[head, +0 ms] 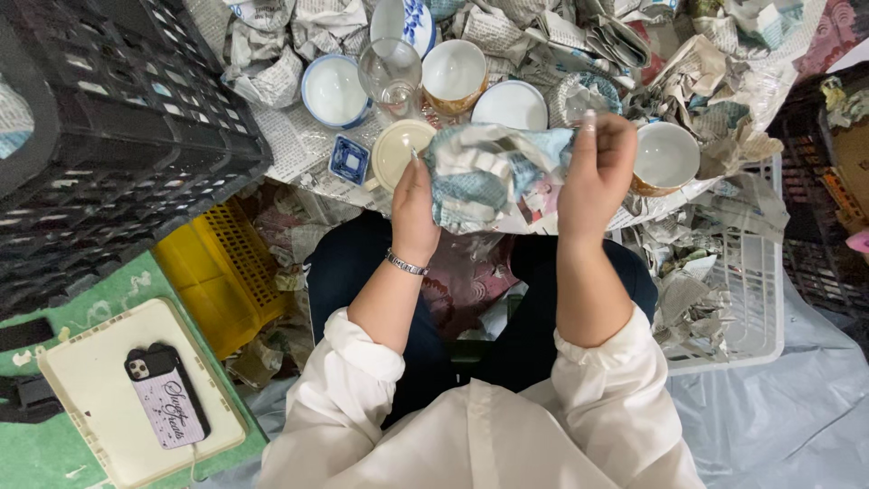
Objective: The person sits cross-legged and wraps individual ceramic bowls and plates with newspaper. They fold the paper around each item, smooth the folds, and place the wrapped dish onto a growing pile on the table.
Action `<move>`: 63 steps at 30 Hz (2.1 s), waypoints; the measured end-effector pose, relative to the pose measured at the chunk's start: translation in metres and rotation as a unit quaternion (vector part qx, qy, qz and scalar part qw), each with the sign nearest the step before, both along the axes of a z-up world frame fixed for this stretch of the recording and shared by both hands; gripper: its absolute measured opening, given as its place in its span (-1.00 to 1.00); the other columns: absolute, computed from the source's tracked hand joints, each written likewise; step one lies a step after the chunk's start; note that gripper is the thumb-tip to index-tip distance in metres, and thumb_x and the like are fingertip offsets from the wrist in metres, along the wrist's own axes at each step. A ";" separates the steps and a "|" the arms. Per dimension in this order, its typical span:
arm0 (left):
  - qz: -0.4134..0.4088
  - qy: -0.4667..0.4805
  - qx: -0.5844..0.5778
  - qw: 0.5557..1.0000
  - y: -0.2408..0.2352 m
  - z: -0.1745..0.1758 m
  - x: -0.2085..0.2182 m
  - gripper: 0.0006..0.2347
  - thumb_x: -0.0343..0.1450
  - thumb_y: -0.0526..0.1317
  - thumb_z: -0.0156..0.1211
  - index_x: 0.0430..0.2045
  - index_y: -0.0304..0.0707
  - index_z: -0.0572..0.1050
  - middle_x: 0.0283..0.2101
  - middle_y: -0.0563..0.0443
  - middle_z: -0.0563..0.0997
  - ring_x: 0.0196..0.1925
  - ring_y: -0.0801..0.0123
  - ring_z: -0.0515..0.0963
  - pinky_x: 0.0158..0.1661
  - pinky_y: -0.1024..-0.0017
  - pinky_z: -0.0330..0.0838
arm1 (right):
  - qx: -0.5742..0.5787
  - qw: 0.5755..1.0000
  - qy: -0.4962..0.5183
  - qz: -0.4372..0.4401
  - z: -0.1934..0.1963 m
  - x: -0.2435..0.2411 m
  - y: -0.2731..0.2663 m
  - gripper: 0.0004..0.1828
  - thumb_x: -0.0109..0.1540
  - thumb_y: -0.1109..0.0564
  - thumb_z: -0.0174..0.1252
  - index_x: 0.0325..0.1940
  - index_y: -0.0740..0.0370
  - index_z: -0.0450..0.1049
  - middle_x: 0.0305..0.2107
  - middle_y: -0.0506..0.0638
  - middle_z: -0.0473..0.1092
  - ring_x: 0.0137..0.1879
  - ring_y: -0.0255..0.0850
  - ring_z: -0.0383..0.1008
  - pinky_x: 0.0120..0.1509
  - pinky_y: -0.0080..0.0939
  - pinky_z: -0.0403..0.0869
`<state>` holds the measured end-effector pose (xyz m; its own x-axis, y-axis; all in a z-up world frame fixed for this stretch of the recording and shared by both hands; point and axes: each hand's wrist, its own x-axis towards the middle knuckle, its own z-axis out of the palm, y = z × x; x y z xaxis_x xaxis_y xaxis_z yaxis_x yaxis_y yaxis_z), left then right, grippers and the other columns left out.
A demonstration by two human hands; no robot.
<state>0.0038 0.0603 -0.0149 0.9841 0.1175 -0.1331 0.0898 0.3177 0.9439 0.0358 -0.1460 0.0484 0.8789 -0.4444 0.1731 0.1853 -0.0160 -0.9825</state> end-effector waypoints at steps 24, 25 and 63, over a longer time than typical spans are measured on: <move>0.003 -0.011 0.114 0.993 0.013 -0.006 -0.003 -0.60 0.69 -0.02 -0.12 -0.47 -0.35 0.36 -0.47 0.25 0.23 -0.38 0.58 0.16 -0.34 0.51 0.15 | -0.151 0.909 0.261 0.288 0.025 -0.006 0.006 -0.72 0.22 0.01 0.35 -0.33 0.30 0.55 -0.59 -0.10 0.39 -0.52 -0.37 0.29 -0.46 -0.28 0.27; -0.001 -0.012 0.114 0.993 0.012 -0.002 -0.003 -0.65 0.67 -0.03 -0.13 -0.30 -0.38 0.41 -0.46 0.25 0.26 -0.38 0.58 0.18 -0.33 0.52 0.17 | -0.115 0.897 0.313 0.289 0.025 -0.007 0.005 -0.74 0.21 0.01 0.34 -0.34 0.28 0.58 -0.62 -0.12 0.38 -0.57 -0.38 0.27 -0.51 -0.28 0.23; 0.176 0.005 0.067 0.982 0.013 -0.002 0.004 -0.65 0.67 -0.04 -0.17 -0.37 -0.37 0.33 -0.39 0.23 0.18 -0.32 0.55 0.12 -0.26 0.50 0.13 | -0.493 0.854 0.049 -0.157 0.002 0.024 -0.049 -0.77 0.30 0.28 0.23 0.02 0.15 0.66 -0.34 0.05 0.56 -0.22 0.00 0.48 -0.05 0.02 0.40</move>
